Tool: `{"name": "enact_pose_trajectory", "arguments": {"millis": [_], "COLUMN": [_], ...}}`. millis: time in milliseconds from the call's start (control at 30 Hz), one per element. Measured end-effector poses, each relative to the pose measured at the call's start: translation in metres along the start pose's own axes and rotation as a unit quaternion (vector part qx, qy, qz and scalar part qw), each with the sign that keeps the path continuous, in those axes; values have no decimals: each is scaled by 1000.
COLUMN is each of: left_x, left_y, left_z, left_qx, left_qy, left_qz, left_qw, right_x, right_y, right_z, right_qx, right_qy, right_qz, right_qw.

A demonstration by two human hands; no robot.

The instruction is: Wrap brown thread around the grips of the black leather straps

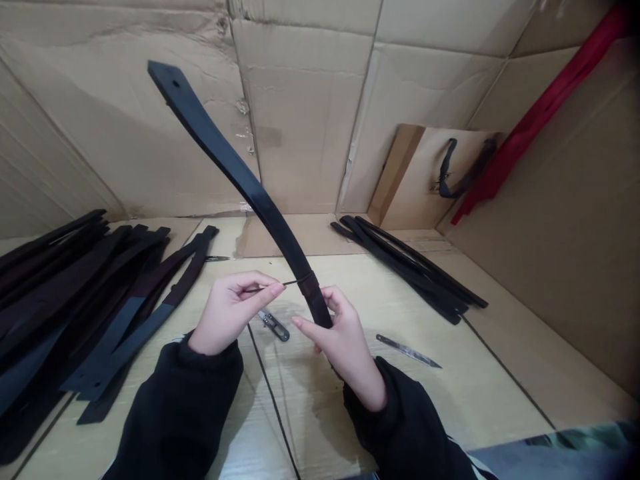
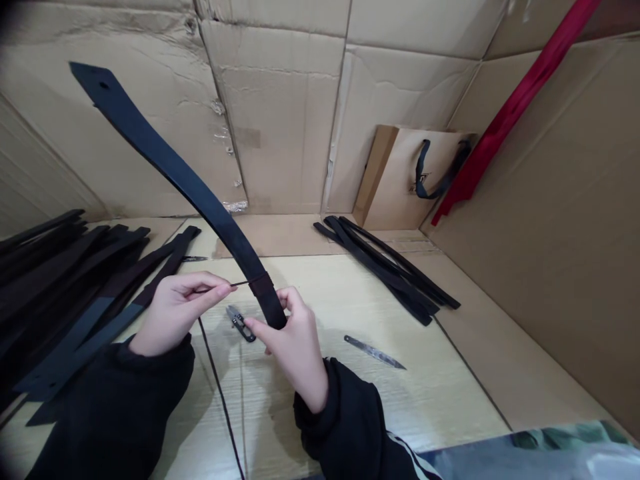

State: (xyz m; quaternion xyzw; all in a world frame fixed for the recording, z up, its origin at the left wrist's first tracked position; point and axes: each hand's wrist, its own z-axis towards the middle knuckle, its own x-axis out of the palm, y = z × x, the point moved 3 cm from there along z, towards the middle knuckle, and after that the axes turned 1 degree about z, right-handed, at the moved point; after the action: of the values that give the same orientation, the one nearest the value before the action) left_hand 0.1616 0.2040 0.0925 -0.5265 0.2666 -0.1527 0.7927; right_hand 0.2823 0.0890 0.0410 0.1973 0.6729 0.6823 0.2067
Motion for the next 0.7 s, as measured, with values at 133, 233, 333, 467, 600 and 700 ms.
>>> {"name": "enact_pose_trajectory", "arguments": {"millis": [133,233,333,467,600,700], "left_x": [-5,-9,-10,-8,-5,-6], "left_y": [2,3,2,-2,-8,-9], "left_z": [1,1,1,1,0,-2], "left_qx": [5,2,4,8,14,23], "left_qy": [7,11,10,15,30,35], "left_qz": [20,26,32,26,11,8], "left_qw": [1000,1000,999,1000,999,999], "right_x": [-2,-3,-3,-2,-2,-6], "right_y": [2,5,6,3,1,1], "right_z": [1,2,3,2,3,5], "right_qx": [-16,-37,-33,-22,-27,-55], "right_qy": [-27,-15,-16,-5,-6,-48], "right_qz": [18,54,62,30,-6,-36], "right_qw": [999,998,997,999,1000,997]}}
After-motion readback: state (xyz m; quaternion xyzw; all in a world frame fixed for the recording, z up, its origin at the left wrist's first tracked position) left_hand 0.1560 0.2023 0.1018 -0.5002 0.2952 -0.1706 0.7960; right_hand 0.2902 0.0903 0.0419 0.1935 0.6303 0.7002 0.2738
